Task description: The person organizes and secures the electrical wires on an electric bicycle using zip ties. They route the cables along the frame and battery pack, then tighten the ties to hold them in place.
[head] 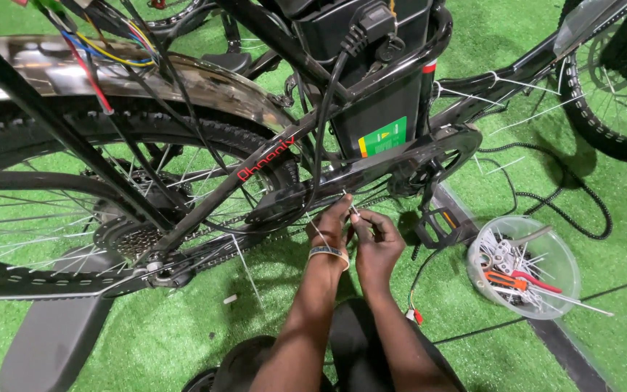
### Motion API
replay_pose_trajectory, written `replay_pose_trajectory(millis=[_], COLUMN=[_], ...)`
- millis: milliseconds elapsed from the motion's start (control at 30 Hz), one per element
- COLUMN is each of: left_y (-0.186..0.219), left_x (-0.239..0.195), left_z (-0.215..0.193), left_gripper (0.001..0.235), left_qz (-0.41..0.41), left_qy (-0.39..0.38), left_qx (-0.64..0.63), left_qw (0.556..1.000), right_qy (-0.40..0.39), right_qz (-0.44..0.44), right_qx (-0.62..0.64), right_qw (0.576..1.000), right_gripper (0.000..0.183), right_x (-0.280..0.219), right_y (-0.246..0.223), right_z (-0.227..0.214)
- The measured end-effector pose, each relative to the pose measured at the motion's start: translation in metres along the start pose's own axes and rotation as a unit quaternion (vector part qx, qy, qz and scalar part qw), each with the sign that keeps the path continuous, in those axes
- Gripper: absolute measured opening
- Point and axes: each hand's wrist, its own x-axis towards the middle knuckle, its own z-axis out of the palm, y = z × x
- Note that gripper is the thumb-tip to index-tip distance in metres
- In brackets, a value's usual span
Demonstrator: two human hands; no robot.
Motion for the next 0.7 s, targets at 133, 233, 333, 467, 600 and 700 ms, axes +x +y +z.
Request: replay_pose_trajectory(millis=[133,233,333,467,600,700], left_y=[-0.010,-0.001,0.004,0.006,0.003,0.000], left_x=[0.021,0.007,-0.005,-0.005,-0.006,-0.001], left_z=[0.000,0.004,0.003,0.007,0.001,0.000], left_gripper=[0.057,0.055,0.053,0.052,0.050,0.048], left_qz=[0.004,0.002,0.002,0.002,0.001,0.004], left_qy=[-0.004,-0.007,-0.002,-0.007,-0.002,-0.002], left_qx=[-0.008,0.004,-0.008,-0.003,-0.007,-0.006], left_qw=[1.000,1.000,1.000,1.000,1.000,1.000], right_qy=[0.004,0.000,-0.001,0.001,-0.002,-0.005], right_qz=[-0.006,-0.006,-0.002,0.002,-0.001,0.001], right_qx=[-0.003,-0.002,0.002,0.008,0.009,0.009], right_qw=[1.000,1.000,1.000,1.000,1.000,1.000], right_gripper=[0.013,0.012,0.011,0.012,0.012,0.012], right_x=[0.001,0.001,0.001,0.000,0.000,0.000], right_y=[0.002,0.002,0.002,-0.001,0.001,0.000], right_z=[0.000,0.000,0.001,0.001,0.001,0.001])
